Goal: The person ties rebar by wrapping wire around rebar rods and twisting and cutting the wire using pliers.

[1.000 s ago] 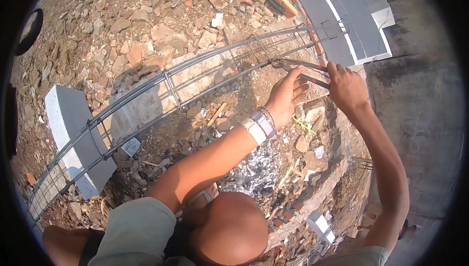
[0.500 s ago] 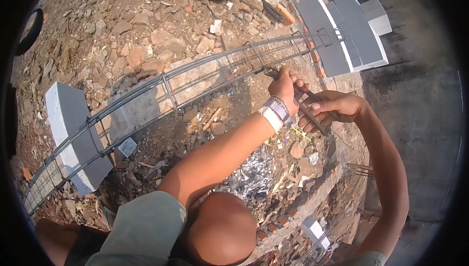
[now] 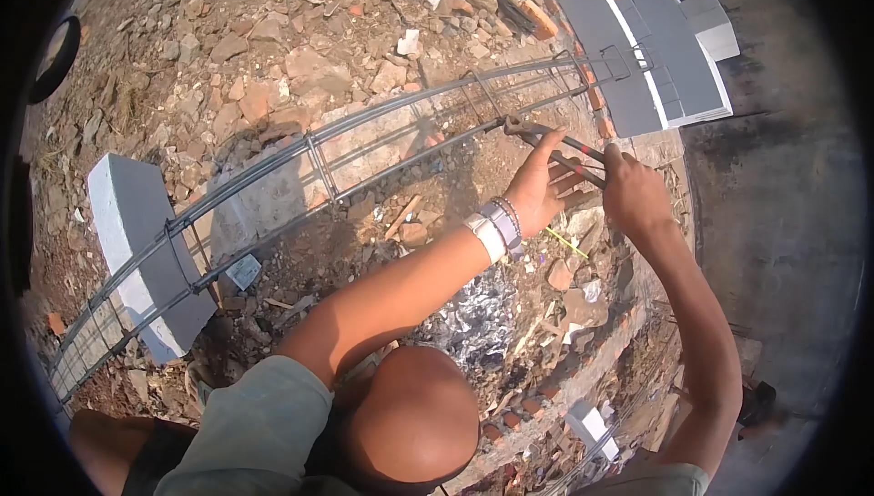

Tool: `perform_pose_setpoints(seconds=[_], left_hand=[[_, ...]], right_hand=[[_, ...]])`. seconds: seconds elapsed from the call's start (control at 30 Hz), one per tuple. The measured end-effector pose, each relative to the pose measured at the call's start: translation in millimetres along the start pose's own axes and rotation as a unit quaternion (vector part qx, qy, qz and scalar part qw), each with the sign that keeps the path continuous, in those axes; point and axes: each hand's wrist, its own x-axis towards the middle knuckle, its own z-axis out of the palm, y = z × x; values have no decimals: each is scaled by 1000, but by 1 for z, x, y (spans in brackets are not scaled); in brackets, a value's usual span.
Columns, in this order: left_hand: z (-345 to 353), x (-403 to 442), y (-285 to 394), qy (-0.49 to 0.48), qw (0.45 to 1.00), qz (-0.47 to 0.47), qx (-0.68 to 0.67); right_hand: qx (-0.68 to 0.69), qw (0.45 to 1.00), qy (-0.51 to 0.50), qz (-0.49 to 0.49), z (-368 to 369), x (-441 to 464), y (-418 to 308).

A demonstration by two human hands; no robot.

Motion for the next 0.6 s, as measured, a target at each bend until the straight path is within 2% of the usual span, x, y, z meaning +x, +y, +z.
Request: perform_pose_setpoints(seconds=[0.03,0.17,0.2,0.27,0.3,0.33,0.37,0.4,0.43,0.47,0.53,0.57,0.6], left_hand=[[5,4,-6,18,1000,22,-12],[26,33,-16,40,987,73,-138],[41,26,-10,178,973,61,-135],[36,29,-17,169,967,82,-174],[38,16,-14,173,973,75,-130],[30,14,-17,157,981,86,-73],[25,15,-17,156,984,75,-50],[23,15,-17,157,984,72,-34],[21,17,-15,121,989,71,-38],[23,15,-12,94,993,50,-43],[17,22,-5,75,996,49,-24],[6,24,-2,66,997,50,6],[-5,27,-1,57,996,54,33]], right_hand=[[-38,997,59,13,5,2,2],[-39,998,37,30,8,-17,-13],[-24,999,-1,21,1,-22,-19],[10,997,-72,26,-25,-33,-36],[105,977,-188,1,-32,-27,-30],[209,935,-288,-13,-41,-16,-14],[317,870,-377,-18,-33,-10,3],[516,751,-412,-18,-9,-13,22],[624,634,-456,-27,0,-15,32],[706,541,-456,-14,9,-19,37],[794,390,-465,-32,32,-30,22],[816,332,-472,-9,28,-35,10],[831,337,-441,30,31,-34,1]])
